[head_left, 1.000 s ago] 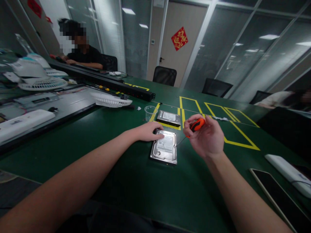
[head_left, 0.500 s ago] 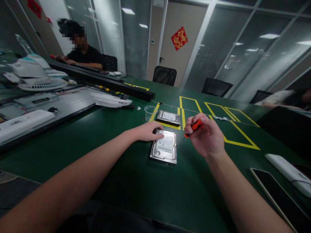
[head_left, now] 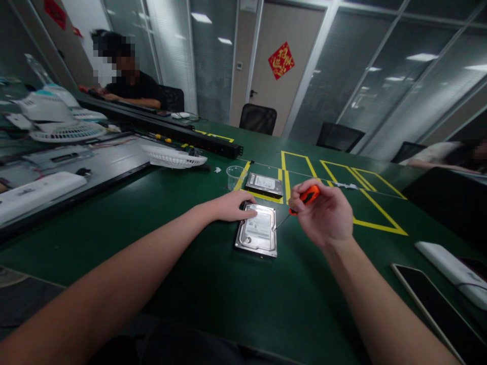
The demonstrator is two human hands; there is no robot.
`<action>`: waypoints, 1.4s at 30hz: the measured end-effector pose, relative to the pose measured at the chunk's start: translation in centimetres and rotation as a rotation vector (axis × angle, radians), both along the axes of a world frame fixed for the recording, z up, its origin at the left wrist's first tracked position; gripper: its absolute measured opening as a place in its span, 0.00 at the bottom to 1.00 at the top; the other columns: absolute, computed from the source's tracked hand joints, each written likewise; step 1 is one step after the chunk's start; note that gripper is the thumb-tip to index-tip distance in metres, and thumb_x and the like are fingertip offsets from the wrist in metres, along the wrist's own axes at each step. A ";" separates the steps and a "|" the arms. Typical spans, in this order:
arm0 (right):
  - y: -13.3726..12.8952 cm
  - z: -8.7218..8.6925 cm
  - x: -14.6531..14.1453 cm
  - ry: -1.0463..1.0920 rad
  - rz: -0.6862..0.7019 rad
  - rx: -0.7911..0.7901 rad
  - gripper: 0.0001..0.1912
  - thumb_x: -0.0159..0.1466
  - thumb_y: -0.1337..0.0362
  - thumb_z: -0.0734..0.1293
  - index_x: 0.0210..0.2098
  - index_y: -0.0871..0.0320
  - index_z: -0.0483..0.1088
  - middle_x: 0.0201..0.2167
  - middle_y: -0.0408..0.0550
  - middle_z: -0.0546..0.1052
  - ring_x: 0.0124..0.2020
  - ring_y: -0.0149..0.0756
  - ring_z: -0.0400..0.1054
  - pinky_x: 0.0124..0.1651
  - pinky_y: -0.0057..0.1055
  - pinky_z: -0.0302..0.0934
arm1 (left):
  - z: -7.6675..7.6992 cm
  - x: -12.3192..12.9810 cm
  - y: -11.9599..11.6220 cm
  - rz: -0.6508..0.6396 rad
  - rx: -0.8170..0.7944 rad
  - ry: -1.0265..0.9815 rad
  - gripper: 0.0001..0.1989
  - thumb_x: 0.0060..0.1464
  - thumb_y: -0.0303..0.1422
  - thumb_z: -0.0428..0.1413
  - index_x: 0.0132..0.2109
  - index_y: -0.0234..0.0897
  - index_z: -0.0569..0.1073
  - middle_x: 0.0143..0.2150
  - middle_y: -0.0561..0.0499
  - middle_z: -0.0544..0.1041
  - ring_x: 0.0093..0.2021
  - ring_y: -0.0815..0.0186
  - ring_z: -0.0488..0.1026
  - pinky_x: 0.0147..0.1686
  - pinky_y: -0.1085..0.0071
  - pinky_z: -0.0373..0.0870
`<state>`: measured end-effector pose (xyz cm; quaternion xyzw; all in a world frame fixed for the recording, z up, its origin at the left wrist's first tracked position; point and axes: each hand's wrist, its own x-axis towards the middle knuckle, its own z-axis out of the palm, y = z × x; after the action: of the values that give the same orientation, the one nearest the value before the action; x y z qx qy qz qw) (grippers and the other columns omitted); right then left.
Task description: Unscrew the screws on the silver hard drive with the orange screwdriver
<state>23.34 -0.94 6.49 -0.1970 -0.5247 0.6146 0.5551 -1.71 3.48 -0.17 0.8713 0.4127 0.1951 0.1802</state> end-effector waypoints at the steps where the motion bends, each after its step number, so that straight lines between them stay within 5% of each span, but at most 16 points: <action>1: 0.0 0.0 0.0 -0.009 0.001 -0.002 0.14 0.65 0.58 0.62 0.29 0.55 0.75 0.28 0.47 0.72 0.25 0.32 0.61 0.31 0.33 0.58 | 0.0 0.0 0.0 0.001 -0.001 0.000 0.23 0.62 0.49 0.55 0.55 0.38 0.75 0.55 0.43 0.78 0.52 0.55 0.74 0.52 0.61 0.69; 14: -0.2 -0.1 -0.1 0.004 -0.010 -0.023 0.05 0.62 0.60 0.67 0.31 0.53 0.70 0.30 0.44 0.74 0.23 0.30 0.60 0.29 0.32 0.54 | 0.0 0.1 -0.1 0.000 0.011 -0.009 0.22 0.62 0.48 0.56 0.54 0.38 0.75 0.54 0.44 0.78 0.52 0.56 0.75 0.51 0.62 0.69; 22: 0.0 -0.1 -0.1 -0.010 -0.019 0.014 0.16 0.65 0.56 0.61 0.30 0.56 0.77 0.27 0.48 0.72 0.25 0.32 0.60 0.30 0.33 0.56 | -0.1 0.0 0.0 0.003 0.002 -0.006 0.22 0.62 0.49 0.56 0.54 0.38 0.75 0.54 0.43 0.78 0.52 0.55 0.75 0.51 0.62 0.69; 42: -0.2 -0.2 -0.1 -0.067 -0.033 -0.027 0.09 0.62 0.55 0.66 0.31 0.52 0.66 0.29 0.45 0.73 0.25 0.33 0.61 0.31 0.35 0.55 | 0.1 0.1 -0.2 0.001 0.005 -0.001 0.22 0.61 0.47 0.56 0.55 0.38 0.75 0.55 0.43 0.78 0.53 0.55 0.74 0.52 0.61 0.68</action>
<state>23.20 -1.09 6.28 -0.2335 -0.5313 0.6057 0.5445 -1.58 3.30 -0.07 0.8714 0.4127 0.1964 0.1782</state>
